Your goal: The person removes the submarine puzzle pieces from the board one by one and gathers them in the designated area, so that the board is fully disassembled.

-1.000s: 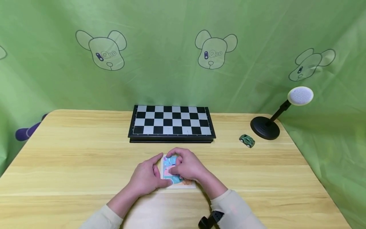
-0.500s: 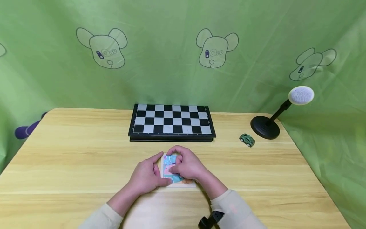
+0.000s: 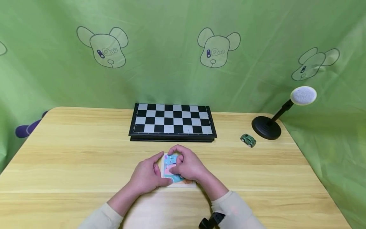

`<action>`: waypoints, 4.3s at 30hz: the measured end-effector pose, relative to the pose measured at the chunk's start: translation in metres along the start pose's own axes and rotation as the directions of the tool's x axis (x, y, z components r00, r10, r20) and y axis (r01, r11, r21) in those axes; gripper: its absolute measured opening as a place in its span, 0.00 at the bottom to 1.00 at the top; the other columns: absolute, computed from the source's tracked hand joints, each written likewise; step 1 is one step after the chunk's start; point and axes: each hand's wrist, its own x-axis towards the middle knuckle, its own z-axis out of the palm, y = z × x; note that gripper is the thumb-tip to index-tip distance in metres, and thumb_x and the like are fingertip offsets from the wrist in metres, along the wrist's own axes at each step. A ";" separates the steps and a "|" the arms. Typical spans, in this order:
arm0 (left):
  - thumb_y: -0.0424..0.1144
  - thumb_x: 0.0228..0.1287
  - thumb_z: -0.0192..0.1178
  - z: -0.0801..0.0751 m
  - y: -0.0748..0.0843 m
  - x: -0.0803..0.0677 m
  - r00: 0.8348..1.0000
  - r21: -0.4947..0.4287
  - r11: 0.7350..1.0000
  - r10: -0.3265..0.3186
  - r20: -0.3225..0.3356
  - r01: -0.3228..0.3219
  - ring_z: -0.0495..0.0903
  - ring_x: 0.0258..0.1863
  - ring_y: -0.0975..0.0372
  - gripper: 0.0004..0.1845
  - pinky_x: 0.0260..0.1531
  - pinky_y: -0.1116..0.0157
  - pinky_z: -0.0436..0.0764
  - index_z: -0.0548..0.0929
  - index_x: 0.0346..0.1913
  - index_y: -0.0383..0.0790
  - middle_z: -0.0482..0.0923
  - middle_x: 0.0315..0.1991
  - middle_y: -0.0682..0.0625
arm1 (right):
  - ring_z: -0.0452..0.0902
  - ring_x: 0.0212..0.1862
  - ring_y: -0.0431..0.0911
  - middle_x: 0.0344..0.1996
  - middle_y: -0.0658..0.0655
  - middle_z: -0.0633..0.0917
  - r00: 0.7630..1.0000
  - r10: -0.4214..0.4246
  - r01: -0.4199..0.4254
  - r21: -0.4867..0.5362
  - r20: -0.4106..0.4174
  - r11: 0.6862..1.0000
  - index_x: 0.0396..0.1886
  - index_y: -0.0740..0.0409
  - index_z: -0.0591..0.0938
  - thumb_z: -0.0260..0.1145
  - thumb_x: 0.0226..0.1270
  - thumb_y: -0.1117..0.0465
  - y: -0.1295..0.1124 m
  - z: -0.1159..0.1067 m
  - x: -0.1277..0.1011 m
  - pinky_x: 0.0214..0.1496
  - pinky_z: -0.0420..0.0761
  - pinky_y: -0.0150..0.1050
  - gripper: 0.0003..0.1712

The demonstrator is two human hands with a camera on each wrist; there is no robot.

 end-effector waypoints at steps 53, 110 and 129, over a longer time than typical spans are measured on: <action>0.44 0.39 0.83 0.001 -0.001 -0.001 1.000 -0.010 1.000 0.025 -0.012 -0.025 0.70 0.17 0.61 0.54 0.18 0.65 0.68 0.68 0.72 0.35 0.72 0.19 0.53 | 0.71 0.19 0.46 0.18 0.53 0.75 0.999 -0.046 0.047 -0.068 0.015 0.997 0.53 0.46 0.80 0.76 0.55 0.67 0.003 -0.001 0.000 0.22 0.69 0.36 0.26; 0.44 0.38 0.84 0.002 0.002 -0.001 1.000 0.003 1.000 -0.009 -0.016 0.009 0.69 0.16 0.61 0.55 0.20 0.63 0.68 0.68 0.73 0.36 0.72 0.19 0.53 | 0.64 0.17 0.43 0.14 0.52 0.73 0.921 -0.072 0.029 -0.119 -0.382 0.992 0.44 0.58 0.82 0.83 0.48 0.58 0.040 -0.054 -0.044 0.21 0.65 0.35 0.25; 0.44 0.38 0.83 0.003 0.001 0.000 1.000 0.003 1.000 -0.017 -0.009 0.017 0.70 0.16 0.62 0.56 0.22 0.62 0.70 0.67 0.74 0.36 0.73 0.18 0.54 | 0.67 0.18 0.44 0.15 0.51 0.74 0.927 -0.050 -0.025 -0.194 -0.372 0.981 0.44 0.59 0.82 0.83 0.49 0.57 0.061 -0.077 -0.040 0.23 0.67 0.37 0.24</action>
